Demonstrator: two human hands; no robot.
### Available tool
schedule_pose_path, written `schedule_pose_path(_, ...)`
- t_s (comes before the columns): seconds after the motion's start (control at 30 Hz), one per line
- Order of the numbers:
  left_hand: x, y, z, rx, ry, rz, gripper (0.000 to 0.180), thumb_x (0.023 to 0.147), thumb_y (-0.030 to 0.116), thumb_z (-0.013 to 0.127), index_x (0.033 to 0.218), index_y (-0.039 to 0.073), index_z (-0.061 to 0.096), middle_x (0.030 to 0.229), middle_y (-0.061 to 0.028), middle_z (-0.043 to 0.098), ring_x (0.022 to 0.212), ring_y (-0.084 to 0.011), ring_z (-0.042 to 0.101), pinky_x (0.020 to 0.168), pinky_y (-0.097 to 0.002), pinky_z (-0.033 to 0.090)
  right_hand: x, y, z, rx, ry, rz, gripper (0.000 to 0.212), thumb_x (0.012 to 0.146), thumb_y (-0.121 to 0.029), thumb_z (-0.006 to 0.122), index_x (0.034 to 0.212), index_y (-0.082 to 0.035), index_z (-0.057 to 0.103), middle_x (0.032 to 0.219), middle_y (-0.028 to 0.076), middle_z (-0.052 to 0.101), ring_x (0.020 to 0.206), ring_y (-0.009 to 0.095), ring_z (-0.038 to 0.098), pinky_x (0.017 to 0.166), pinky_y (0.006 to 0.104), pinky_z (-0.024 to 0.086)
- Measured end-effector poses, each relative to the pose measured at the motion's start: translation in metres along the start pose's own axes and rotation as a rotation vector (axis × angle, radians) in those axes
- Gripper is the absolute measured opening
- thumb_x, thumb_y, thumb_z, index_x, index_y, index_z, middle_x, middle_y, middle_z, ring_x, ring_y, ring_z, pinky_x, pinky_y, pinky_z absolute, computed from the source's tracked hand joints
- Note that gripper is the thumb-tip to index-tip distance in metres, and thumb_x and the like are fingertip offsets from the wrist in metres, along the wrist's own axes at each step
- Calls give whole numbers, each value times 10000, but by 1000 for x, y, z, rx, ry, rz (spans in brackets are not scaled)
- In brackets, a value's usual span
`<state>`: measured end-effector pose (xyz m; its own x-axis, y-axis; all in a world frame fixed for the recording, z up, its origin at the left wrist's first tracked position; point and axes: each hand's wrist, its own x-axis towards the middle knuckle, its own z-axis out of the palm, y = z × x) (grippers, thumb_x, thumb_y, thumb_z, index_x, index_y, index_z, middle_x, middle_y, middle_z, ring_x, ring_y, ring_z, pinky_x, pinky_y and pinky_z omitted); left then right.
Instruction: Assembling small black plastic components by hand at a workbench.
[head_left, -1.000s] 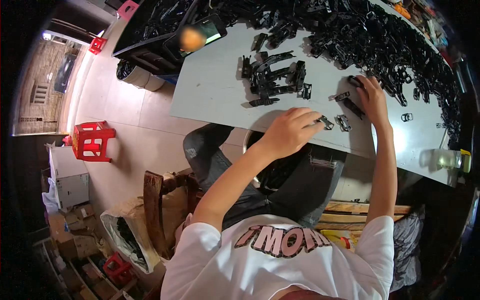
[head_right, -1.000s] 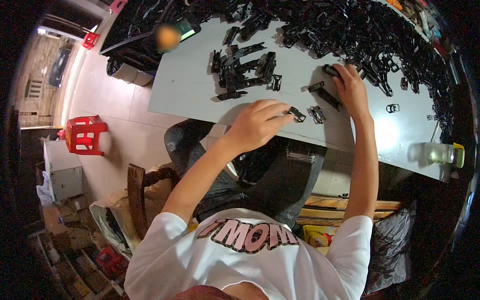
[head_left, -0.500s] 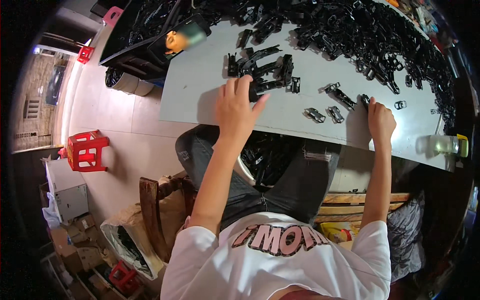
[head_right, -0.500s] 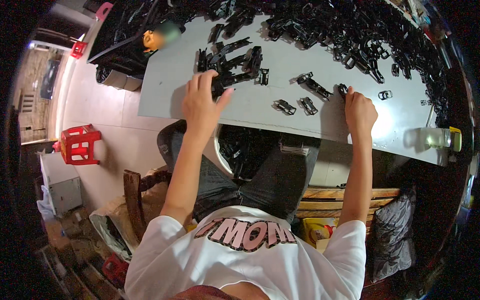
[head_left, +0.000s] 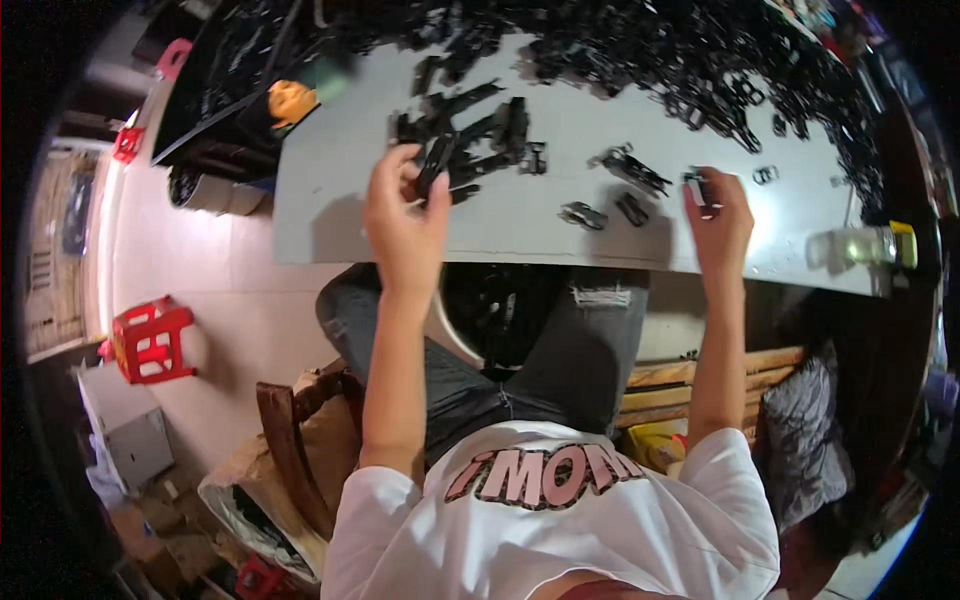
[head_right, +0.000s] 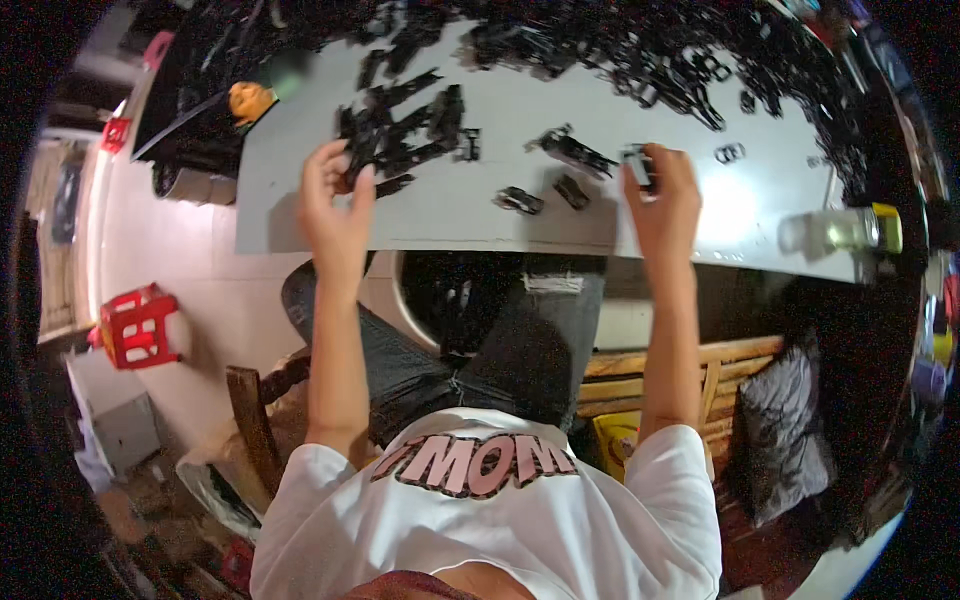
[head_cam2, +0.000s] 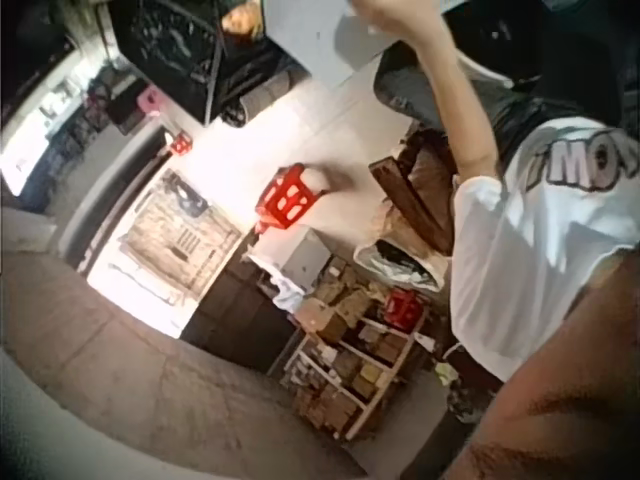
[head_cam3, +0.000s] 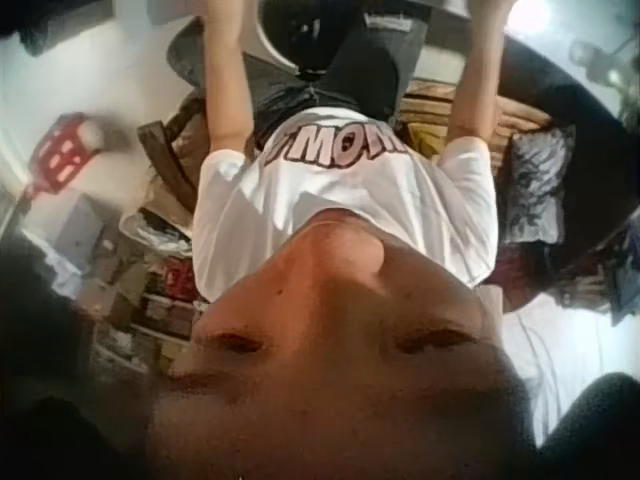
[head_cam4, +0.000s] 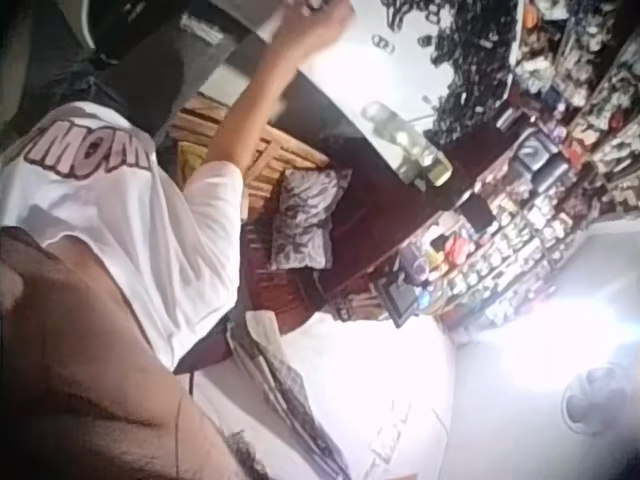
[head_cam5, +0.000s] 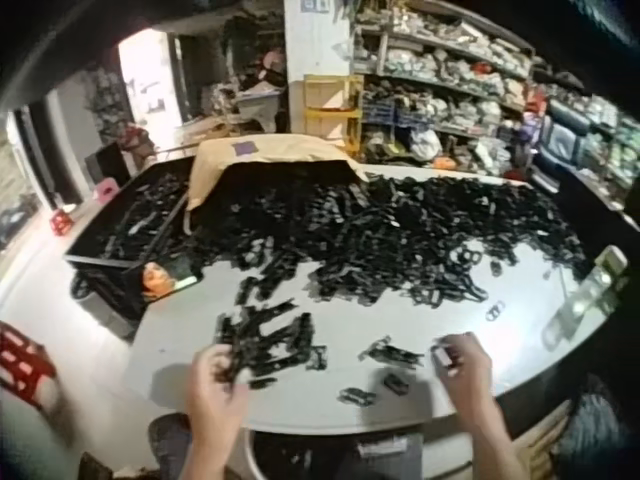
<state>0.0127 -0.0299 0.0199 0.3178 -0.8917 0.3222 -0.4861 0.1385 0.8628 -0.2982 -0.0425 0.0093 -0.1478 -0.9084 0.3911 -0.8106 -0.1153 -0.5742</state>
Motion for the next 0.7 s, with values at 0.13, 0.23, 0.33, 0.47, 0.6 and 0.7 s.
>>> schedule_pose_path(0.13, -22, -10, 3, -142, -148, 74, 284, 769, -7, 694, 1041, 24, 617, 940, -64, 599, 782, -120, 566, 695, -251, 470, -31, -56, 12, 7, -189, -89, 259, 763, -85, 707, 991, -9, 609, 885, 99, 595, 685, 225, 595, 591, 302, 482)
schedule_pose_path(0.23, -38, -7, 11, -247, -313, -6, 220, 747, 7, 719, 958, 8, 656, 959, -73, 608, 826, -136, 583, 719, -247, 482, -36, -67, 24, -1, -151, -169, 243, 763, -101, 705, 977, -26, 618, 883, 87, 594, 698, 249, 603, 593, 319, 485)
schedule_pose_path(0.33, -48, -5, 11, -180, -391, -27, 243, 735, 8, 725, 968, 30, 661, 974, -77, 611, 831, -148, 591, 705, -247, 489, -35, -73, 27, -70, -218, -231, 242, 751, -100, 704, 972, -44, 625, 891, 70, 596, 722, 250, 609, 608, 332, 493)
schedule_pose_path(0.47, -52, -4, 10, -214, -512, -91, 252, 789, -83, 659, 1033, -31, 625, 1001, -71, 583, 880, -109, 580, 778, -225, 485, -34, -70, 37, -140, -240, -294, 265, 722, -88, 707, 974, -53, 634, 902, 64, 596, 744, 241, 612, 626, 342, 498)
schedule_pose_path(0.6, -54, -6, 18, -252, -507, -145, 259, 787, -74, 664, 1038, -19, 628, 951, -58, 623, 836, -91, 599, 737, -227, 502, -36, -74, 41, -215, -263, -262, 273, 702, -61, 691, 969, -49, 638, 898, 86, 591, 757, 261, 612, 654, 345, 503)
schedule_pose_path(0.7, -53, -6, 21, -229, -471, -103, 260, 761, 0, 694, 1015, 27, 644, 932, -88, 660, 719, -155, 637, 642, -262, 516, -37, -76, 34, 195, -448, -193, 280, 686, -46, 674, 964, -43, 636, 906, 97, 590, 756, 274, 611, 662, 338, 505)
